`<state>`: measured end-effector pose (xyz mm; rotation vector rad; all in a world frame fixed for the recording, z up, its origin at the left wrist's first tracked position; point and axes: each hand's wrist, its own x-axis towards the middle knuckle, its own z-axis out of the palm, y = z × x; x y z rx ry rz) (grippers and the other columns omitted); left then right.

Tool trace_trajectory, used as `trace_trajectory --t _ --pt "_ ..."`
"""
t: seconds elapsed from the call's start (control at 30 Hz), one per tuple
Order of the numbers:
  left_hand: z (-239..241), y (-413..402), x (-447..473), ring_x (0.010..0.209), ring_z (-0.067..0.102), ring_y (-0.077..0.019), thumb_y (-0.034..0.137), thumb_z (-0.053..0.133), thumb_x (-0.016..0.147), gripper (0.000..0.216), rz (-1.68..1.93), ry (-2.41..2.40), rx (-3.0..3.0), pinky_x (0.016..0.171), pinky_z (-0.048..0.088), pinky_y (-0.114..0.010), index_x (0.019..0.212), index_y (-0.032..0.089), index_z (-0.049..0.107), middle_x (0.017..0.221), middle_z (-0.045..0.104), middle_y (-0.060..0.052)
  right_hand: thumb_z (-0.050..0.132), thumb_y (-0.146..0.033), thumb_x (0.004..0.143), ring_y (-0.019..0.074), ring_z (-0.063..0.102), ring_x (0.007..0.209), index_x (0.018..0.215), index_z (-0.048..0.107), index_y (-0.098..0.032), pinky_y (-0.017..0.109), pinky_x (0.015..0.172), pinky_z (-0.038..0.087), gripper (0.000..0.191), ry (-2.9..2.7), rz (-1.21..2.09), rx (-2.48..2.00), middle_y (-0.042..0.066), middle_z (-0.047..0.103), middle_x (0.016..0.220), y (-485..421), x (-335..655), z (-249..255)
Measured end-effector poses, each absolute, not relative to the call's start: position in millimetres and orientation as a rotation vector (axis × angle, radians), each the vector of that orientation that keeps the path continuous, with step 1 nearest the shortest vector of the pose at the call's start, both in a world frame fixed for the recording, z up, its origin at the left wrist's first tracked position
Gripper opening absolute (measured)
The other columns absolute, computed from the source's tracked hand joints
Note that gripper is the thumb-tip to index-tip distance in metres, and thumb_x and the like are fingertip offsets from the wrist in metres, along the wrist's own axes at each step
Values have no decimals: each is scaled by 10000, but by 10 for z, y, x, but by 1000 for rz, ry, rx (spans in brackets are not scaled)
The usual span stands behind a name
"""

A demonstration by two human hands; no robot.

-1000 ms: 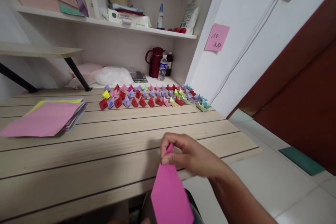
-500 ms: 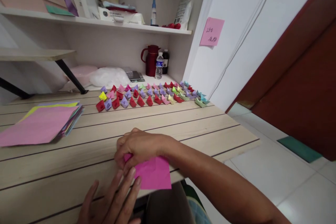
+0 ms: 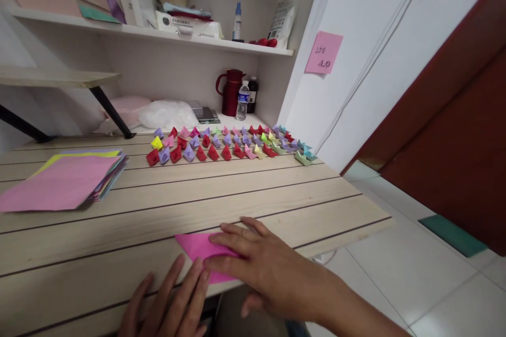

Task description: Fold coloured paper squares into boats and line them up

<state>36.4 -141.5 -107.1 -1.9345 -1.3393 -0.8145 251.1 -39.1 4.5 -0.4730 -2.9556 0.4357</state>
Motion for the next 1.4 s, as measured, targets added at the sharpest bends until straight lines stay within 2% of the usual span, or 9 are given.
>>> trace_trajectory --t 0.1,0.3,0.53,0.67,0.77,0.87,1.0,1.23,1.4 --pt "-1047 -1442 383 1469 245 -144 408 509 933 332 -844 -1389 -1949 1244 92 -432 1194 265 657 1191 721 31 606 -404 931 271 316 1442 1434 457 -306 503 1185 205 534 -2884 373 -595 62 454 1511 -449 2603 -151" --pt "-1028 -1452 404 1456 272 -120 321 544 909 349 -851 -1433 -1954 1240 102 -414 1237 241 631 1248 685 24 657 -444 897 204 513 1248 1201 636 -285 369 1073 347 344 -2619 738 -686 42 631 1272 -331 2550 -122" --pt "-1048 -1456 435 1451 287 -127 282 522 930 319 -857 -1450 -1944 1239 101 -431 1223 233 637 1243 692 23 739 -510 804 248 415 1323 1330 557 -267 405 1113 273 607 -2816 781 -467 69 551 1365 -211 2595 -58" --pt "-1060 -1492 439 1392 410 -192 251 512 932 286 -916 -1410 -1954 1226 168 -475 1164 205 673 1194 721 -13 667 -437 890 224 495 1230 1268 606 -282 393 1071 328 413 -2802 827 -455 54 613 1225 -303 2609 -34" --pt "-1039 -1511 451 1241 564 -197 277 537 927 278 -947 -1448 -1955 1225 179 -459 1156 211 680 1174 731 5 571 -366 964 201 579 1078 1183 649 -273 376 987 396 250 -2663 890 -531 53 656 1088 -351 2590 -46" --pt "-1007 -1514 473 1141 623 -196 292 562 915 283 -963 -1480 -1956 1230 163 -444 1160 209 679 1168 732 17 512 -444 981 194 618 938 1097 668 -237 356 893 444 283 -2503 1005 -573 56 687 963 -345 2559 -67" --pt "-1000 -1512 503 1116 638 -212 281 583 899 300 -944 -1512 -1946 1232 148 -442 1176 206 669 1194 719 28 497 -498 971 175 615 893 1002 667 -221 328 871 432 326 -2446 996 -634 32 683 903 -336 2482 -91" --pt "-1003 -1507 532 1094 649 -214 272 579 899 304 -977 -1533 -1919 1225 161 -432 1175 184 668 1160 735 -4 582 -383 957 168 564 784 774 568 -199 315 757 380 260 -2364 780 -886 3 613 790 -385 2294 -229" --pt "-1010 -1502 532 1116 634 -206 246 530 924 278 -1016 -1537 -1915 1217 176 -434 1145 169 681 1144 740 -26 648 -296 910 166 534 753 784 536 -205 305 716 351 192 -2363 610 -984 -11 577 771 -405 2230 -312"
